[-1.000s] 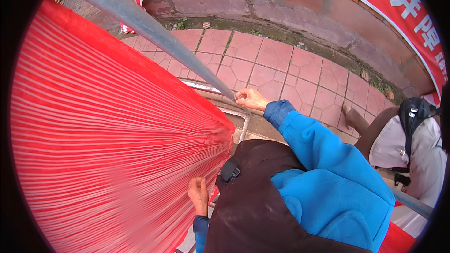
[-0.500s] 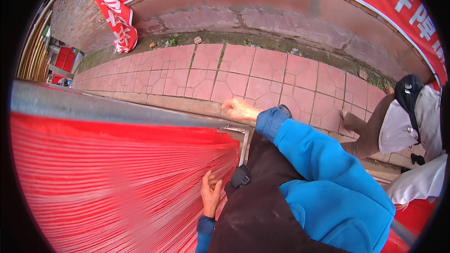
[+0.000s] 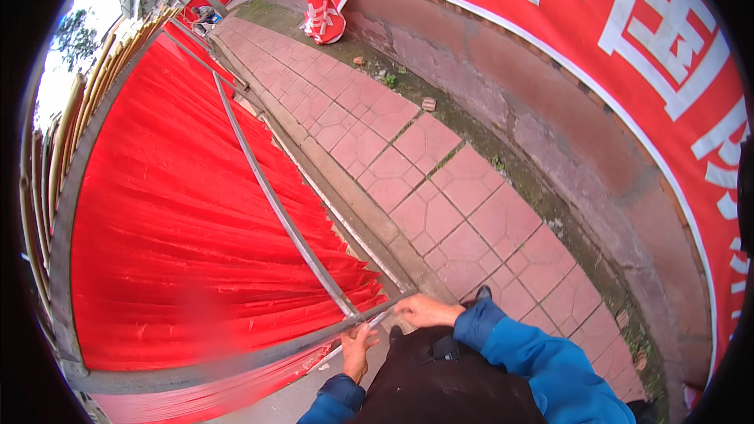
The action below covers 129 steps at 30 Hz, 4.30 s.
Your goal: The person attaches bamboo poles to a metal frame and secures red fabric using white ties. They then remove a bamboo pole from the frame and carry it into a nearby room, placing it on a stool.
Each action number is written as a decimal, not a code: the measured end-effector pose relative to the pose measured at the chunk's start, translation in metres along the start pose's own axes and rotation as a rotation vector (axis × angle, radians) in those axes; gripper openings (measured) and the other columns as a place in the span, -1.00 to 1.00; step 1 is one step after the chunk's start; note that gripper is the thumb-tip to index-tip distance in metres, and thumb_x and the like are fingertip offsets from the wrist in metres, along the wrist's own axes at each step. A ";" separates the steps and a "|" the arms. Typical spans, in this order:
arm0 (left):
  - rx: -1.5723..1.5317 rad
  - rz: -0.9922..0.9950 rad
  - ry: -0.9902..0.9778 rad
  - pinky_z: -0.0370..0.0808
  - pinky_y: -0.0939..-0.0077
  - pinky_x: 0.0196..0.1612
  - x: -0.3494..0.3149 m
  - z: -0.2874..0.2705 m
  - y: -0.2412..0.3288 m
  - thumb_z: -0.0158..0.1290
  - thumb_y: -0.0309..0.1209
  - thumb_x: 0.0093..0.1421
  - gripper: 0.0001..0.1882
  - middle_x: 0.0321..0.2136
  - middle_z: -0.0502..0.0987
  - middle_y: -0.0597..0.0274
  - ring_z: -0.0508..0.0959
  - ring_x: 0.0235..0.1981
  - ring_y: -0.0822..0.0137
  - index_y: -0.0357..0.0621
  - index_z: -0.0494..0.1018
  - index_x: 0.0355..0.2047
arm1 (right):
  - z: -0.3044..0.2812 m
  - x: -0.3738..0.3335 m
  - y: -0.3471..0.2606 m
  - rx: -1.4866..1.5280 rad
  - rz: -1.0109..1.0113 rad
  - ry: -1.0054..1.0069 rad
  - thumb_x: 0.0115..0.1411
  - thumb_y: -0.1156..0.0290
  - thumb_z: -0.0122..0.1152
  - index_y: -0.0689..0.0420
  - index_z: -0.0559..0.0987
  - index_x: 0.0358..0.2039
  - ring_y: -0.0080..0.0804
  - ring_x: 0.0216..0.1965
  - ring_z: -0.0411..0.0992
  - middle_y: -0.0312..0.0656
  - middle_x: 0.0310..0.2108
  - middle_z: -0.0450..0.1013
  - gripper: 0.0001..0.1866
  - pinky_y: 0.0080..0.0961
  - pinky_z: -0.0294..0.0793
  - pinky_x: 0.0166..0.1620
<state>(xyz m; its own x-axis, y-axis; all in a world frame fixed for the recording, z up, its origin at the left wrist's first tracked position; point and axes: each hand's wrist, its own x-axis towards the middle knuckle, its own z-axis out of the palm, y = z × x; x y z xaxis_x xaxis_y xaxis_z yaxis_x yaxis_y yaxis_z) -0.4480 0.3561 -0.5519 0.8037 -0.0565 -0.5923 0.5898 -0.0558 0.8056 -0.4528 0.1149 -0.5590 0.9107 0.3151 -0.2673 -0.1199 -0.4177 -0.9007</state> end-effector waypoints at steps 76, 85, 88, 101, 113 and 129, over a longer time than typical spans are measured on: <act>-0.215 0.406 1.322 0.34 0.55 -0.19 0.694 -0.076 0.601 0.03 -0.50 0.17 -0.50 -0.26 0.36 0.20 0.36 -0.26 0.41 -0.21 0.19 0.11 | -0.476 1.037 -0.284 -0.224 -0.455 -1.276 0.00 0.47 0.08 0.25 0.53 -0.35 -0.39 -0.50 0.47 -0.15 -0.53 0.49 -0.80 -0.42 0.43 -0.41; -0.216 0.309 1.486 0.33 0.59 -0.52 0.746 -0.109 0.669 0.07 -0.33 0.18 -0.59 -0.34 0.44 0.25 0.41 -0.50 0.45 -0.27 0.28 -0.03 | -0.494 1.108 -0.319 -0.160 -0.455 -1.324 0.01 0.48 0.05 0.27 0.52 -0.44 -0.42 -0.58 0.41 -0.18 -0.60 0.44 -0.86 -0.43 0.37 -0.48; -0.198 0.322 1.535 0.26 0.62 -0.63 0.751 -0.121 0.660 0.04 -0.38 0.18 -0.70 -0.42 0.47 0.27 0.38 -0.62 0.48 -0.28 0.36 -0.12 | -0.478 1.107 -0.329 -0.104 -0.429 -1.373 0.01 0.49 0.05 0.26 0.52 -0.44 -0.43 -0.55 0.42 -0.19 -0.60 0.45 -0.87 -0.43 0.38 -0.47; 0.265 0.073 1.315 0.41 0.39 -0.48 0.821 -0.058 0.579 0.03 -0.47 0.09 -0.86 -0.66 0.47 0.12 0.44 -0.63 0.29 -0.32 0.49 -0.49 | -0.510 1.155 -0.332 -0.006 -0.386 -1.251 0.05 0.48 0.06 0.25 0.53 -0.35 -0.44 -0.51 0.46 -0.18 -0.52 0.49 -0.82 -0.48 0.43 -0.42; -0.218 0.245 0.588 0.36 0.62 -0.39 1.064 0.042 0.828 -0.10 -0.31 0.30 -0.74 -0.43 0.48 0.31 0.42 -0.43 0.51 -0.27 0.43 -0.22 | -0.682 1.326 -0.299 0.175 -0.233 -1.034 0.12 0.45 0.07 0.26 0.53 -0.28 -0.51 -0.44 0.47 -0.18 -0.44 0.50 -0.81 -0.55 0.47 -0.36; -0.847 0.102 -0.207 0.36 0.18 0.08 1.391 0.105 1.099 -0.13 -0.06 0.29 -0.44 0.05 0.35 -0.03 0.40 0.05 0.11 -0.12 0.13 0.17 | -0.927 1.571 -0.238 0.511 0.044 -0.547 0.23 0.31 0.09 0.24 0.54 -0.24 -0.48 -0.40 0.51 -0.17 -0.38 0.52 -0.76 -0.61 0.51 -0.36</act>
<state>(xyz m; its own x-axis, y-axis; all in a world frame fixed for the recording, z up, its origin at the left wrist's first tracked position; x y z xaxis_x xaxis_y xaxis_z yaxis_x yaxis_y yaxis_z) 1.3096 0.1119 -0.4917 0.8738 -0.2049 -0.4410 0.4418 0.7136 0.5437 1.3734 -0.0808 -0.4470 0.5901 0.7416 -0.3191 -0.4421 -0.0339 -0.8963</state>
